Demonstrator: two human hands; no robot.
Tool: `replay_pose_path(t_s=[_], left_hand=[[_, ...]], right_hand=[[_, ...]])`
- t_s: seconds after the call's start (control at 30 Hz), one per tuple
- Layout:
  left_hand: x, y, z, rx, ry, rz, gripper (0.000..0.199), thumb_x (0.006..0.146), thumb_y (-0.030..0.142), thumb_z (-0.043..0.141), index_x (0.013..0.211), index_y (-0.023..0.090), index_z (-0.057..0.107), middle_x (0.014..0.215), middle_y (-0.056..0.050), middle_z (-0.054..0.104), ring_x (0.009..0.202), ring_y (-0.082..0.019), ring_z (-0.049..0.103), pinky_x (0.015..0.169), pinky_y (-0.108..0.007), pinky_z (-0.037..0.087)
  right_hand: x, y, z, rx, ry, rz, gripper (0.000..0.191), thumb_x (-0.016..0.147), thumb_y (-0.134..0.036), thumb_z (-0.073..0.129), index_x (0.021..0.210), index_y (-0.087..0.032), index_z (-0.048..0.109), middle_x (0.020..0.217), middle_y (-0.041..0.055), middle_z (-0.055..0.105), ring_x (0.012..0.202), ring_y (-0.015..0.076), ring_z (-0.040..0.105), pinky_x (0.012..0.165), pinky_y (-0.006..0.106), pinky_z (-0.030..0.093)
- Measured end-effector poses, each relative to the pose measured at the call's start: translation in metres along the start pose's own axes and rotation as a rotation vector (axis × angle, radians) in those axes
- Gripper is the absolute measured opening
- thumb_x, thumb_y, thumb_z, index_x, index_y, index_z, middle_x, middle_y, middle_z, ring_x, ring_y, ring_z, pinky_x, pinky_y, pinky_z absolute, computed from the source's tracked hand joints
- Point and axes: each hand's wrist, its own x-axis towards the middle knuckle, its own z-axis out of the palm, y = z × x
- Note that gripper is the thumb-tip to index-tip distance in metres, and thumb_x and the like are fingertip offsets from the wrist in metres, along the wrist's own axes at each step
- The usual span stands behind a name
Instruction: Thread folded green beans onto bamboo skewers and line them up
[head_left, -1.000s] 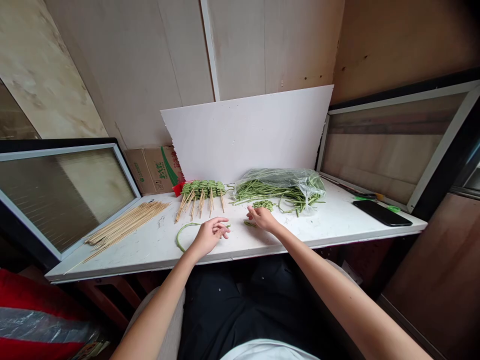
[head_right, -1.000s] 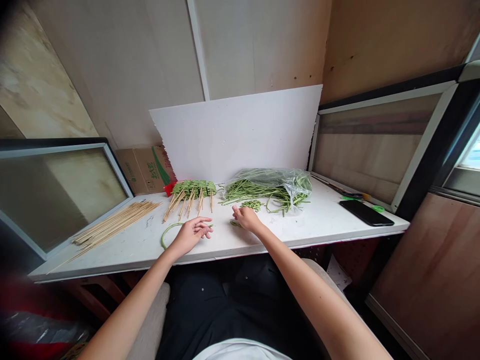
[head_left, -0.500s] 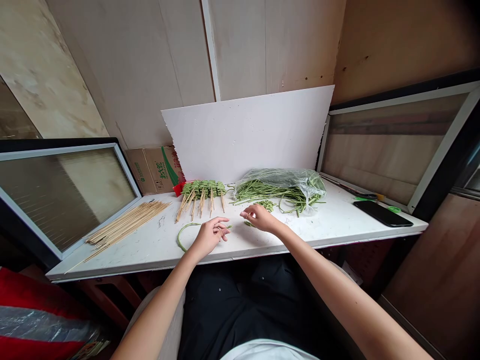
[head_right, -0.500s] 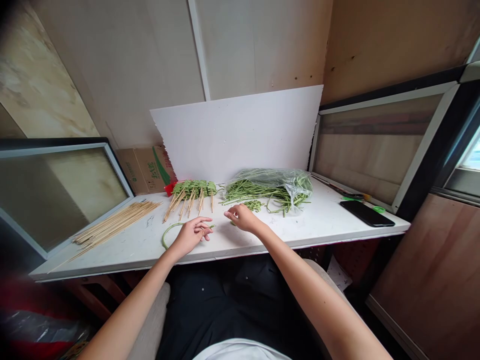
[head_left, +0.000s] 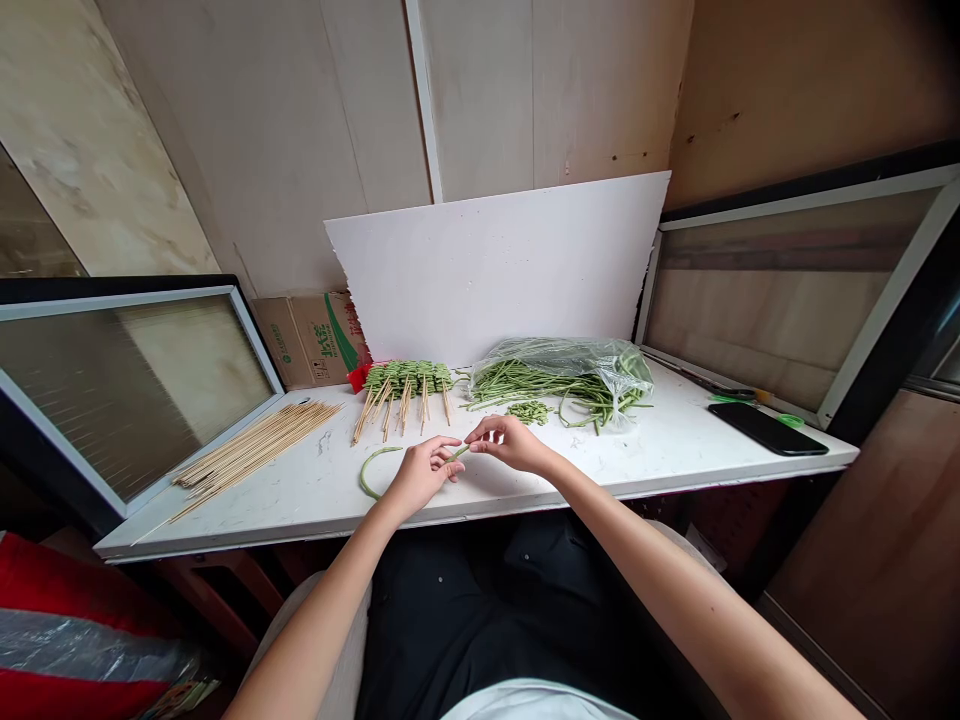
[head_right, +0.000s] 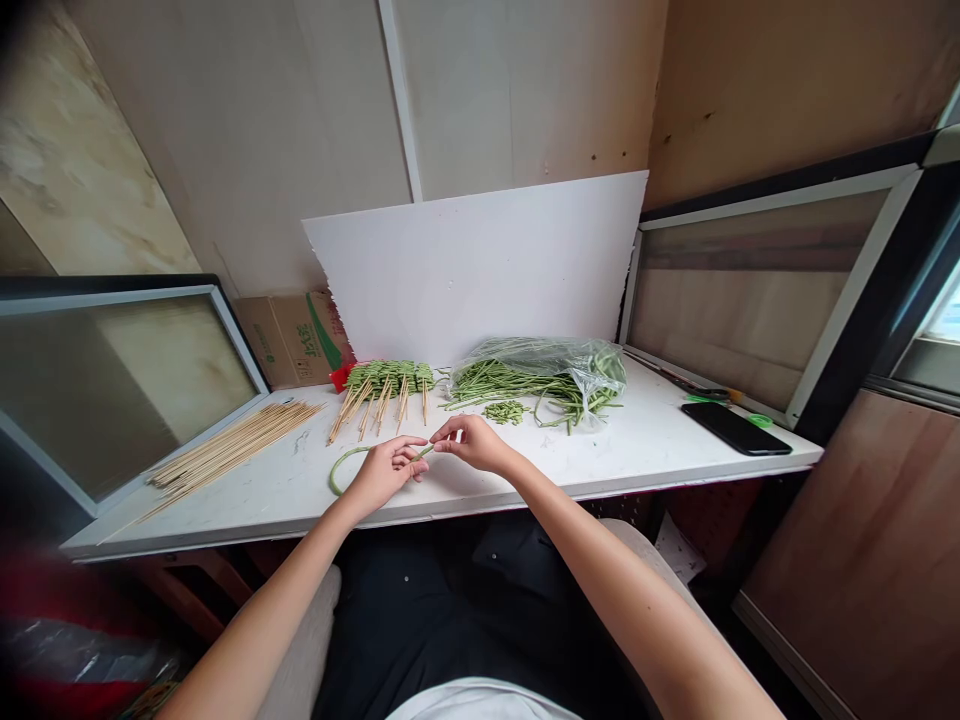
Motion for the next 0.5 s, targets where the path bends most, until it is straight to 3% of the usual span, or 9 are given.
replay_pose_path(t_s=[0.23,0.33,0.5], left_hand=[[0.002,-0.007,0.001,0.055,0.057,0.027,0.032,0.090,0.044,0.071,0.104,0.015,0.075,0.087,-0.008,0.078,0.056,-0.015,0.065,0.065,-0.032,0.056],[0.001,-0.005,0.002,0.087,0.046,0.068,0.032,0.092,0.046,0.068,0.102,0.017,0.077,0.085,-0.007,0.077,0.061,-0.016,0.065,0.068,-0.031,0.055],[-0.001,0.000,0.008,0.113,0.027,0.122,0.029,0.093,0.044,0.067,0.096,0.017,0.078,0.079,-0.006,0.074,0.076,-0.020,0.068,0.077,-0.031,0.054]], right_hand=[[-0.001,0.000,-0.003,-0.023,0.022,-0.012,0.034,0.084,-0.053,0.082,0.097,-0.021,0.082,0.096,0.0088,0.080,0.086,0.0210,0.069,0.072,0.030,0.050],[-0.001,-0.003,0.004,-0.042,0.007,-0.064,0.031,0.084,-0.051,0.083,0.094,-0.022,0.082,0.091,0.0075,0.078,0.085,0.0206,0.067,0.071,0.030,0.049],[-0.001,-0.007,0.011,-0.103,0.013,-0.120,0.006,0.091,-0.025,0.075,0.088,-0.021,0.079,0.085,0.0056,0.076,0.085,0.0205,0.063,0.076,0.031,0.048]])
